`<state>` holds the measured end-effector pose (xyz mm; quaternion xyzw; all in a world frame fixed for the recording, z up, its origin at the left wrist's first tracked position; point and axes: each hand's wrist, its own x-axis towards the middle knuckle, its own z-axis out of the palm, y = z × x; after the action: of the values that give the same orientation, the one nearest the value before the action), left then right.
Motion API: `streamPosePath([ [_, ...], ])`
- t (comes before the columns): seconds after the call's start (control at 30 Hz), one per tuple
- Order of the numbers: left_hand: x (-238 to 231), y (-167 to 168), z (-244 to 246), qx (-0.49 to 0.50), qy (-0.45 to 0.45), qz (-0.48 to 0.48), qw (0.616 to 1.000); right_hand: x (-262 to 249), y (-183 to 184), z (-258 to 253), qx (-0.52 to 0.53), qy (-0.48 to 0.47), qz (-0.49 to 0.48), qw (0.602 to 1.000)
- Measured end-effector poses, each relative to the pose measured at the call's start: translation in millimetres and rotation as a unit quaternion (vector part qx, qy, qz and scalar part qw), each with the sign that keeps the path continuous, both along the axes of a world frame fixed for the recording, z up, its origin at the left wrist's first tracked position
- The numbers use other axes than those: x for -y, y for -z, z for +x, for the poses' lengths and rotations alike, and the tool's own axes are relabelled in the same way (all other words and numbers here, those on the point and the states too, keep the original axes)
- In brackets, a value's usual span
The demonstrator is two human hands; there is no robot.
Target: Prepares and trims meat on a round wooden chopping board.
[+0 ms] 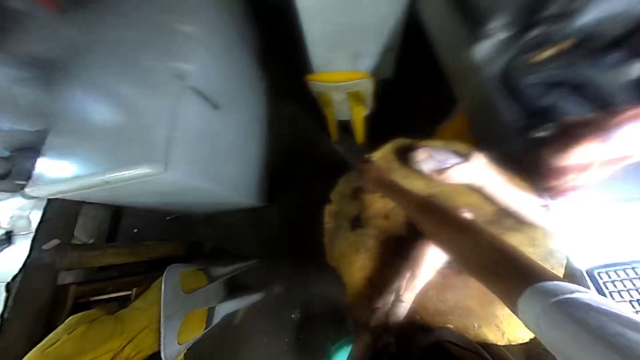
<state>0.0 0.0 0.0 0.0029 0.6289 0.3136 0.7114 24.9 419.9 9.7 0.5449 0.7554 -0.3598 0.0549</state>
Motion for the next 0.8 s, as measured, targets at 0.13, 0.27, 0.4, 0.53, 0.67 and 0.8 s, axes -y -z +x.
streamPosePath([
  [0.13,-6,1,-8,0.074,0.001,-0.006,0.997,13,5,5,0.040,-0.019,-0.013,0.999],
  [0.27,-4,11,-14,0.105,0.045,0.034,0.993,57,-17,64,0.008,-0.018,-0.010,1.000],
  [0.4,-5,16,-23,0.138,0.105,0.082,0.981,113,-74,153,-0.081,0.022,-0.042,0.996],
  [0.53,-10,14,-23,0.148,0.128,0.099,0.976,214,-76,241,-0.254,0.161,-0.027,0.953],
  [0.67,-29,-2,-17,0.111,0.219,0.119,0.962,322,-49,277,-0.263,0.251,0.006,0.932],
  [0.8,-53,-29,6,-0.005,0.349,0.136,0.927,380,-17,268,-0.232,0.252,0.056,0.938],
])
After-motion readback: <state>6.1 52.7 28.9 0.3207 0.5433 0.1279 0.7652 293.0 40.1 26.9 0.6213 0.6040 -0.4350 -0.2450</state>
